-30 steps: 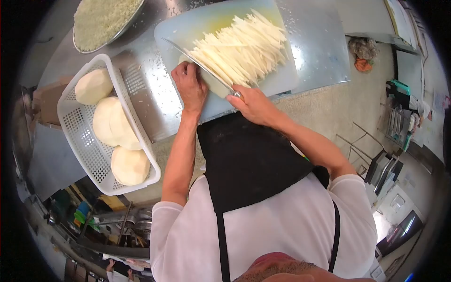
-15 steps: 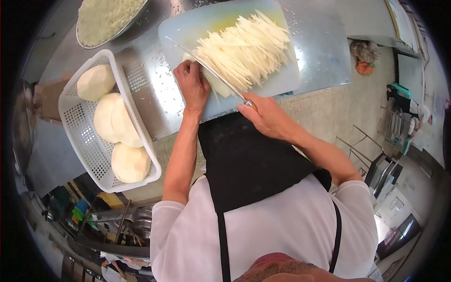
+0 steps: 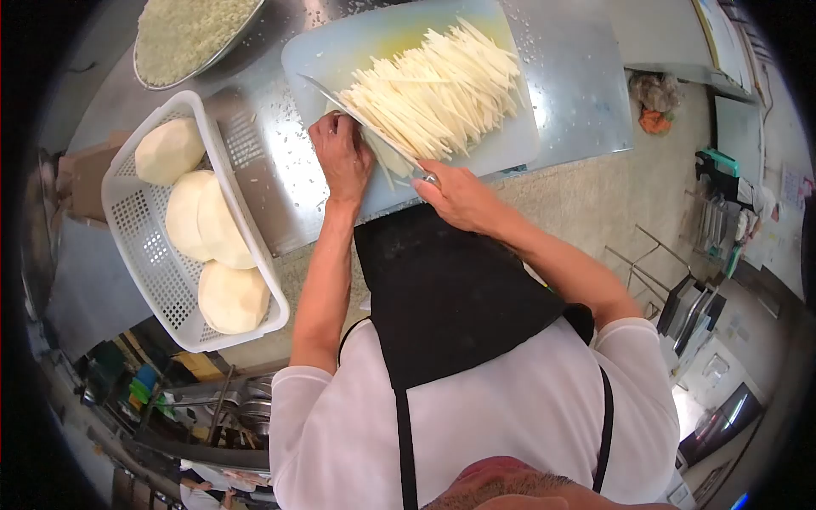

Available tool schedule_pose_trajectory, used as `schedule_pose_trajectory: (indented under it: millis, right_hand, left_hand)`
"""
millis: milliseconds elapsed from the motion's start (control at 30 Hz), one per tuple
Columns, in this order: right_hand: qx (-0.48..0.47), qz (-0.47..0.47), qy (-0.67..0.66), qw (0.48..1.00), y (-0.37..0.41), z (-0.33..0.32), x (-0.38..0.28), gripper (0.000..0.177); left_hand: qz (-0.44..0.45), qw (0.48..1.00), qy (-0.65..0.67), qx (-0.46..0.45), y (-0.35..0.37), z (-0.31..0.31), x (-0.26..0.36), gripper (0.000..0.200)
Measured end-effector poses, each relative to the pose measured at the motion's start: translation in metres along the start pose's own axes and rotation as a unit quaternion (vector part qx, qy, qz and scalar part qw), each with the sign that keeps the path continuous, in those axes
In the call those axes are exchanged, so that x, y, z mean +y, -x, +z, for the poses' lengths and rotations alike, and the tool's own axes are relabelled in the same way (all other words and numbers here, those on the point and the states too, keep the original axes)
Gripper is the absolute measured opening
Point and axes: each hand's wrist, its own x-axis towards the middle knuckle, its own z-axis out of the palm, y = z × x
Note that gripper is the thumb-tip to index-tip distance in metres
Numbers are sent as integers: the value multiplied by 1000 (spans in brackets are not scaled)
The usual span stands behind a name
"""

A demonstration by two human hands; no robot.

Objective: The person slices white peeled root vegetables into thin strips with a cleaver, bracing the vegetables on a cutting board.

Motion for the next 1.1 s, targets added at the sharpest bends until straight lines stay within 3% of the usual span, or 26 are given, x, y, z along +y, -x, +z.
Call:
schedule_pose_trajectory:
  millis: [67, 133, 233, 333, 567, 667, 733, 933, 1100]
  right_hand:
    - [19, -20, 6, 1000, -5, 1, 8, 41]
    - [-71, 29, -15, 997, -8, -20, -7, 41]
    - [-15, 17, -29, 999, 17, -30, -35, 40]
    - [16, -12, -14, 1000, -2, -2, -4, 40]
    - [-58, 13, 1, 998, 5, -22, -26, 39]
    - [-36, 37, -7, 999, 8, -15, -22, 37]
    - [21, -36, 11, 999, -9, 7, -2, 39]
    - [-55, 15, -6, 998, 5, -28, -33, 38]
    - [-16, 2, -3, 1000, -4, 1, -6, 39]
  left_hand:
    - [7, 1000, 3, 2, 3, -2, 0, 32]
    - [-1, 1000, 14, 0, 1, -1, 0, 32]
    - [-4, 1000, 9, -5, 2, -4, 3, 31]
    - [4, 1000, -4, -3, 0, -5, 4, 30]
    - [1, 1000, 2, -19, 6, -8, -1, 36]
    - [-2, 1000, -9, -12, 2, -7, 2, 30]
    - [11, 1000, -8, -7, 2, -10, 3, 30]
    - [10, 1000, -12, -10, 5, -11, -1, 33]
    - [9, 1000, -8, -16, 6, -10, -3, 33]
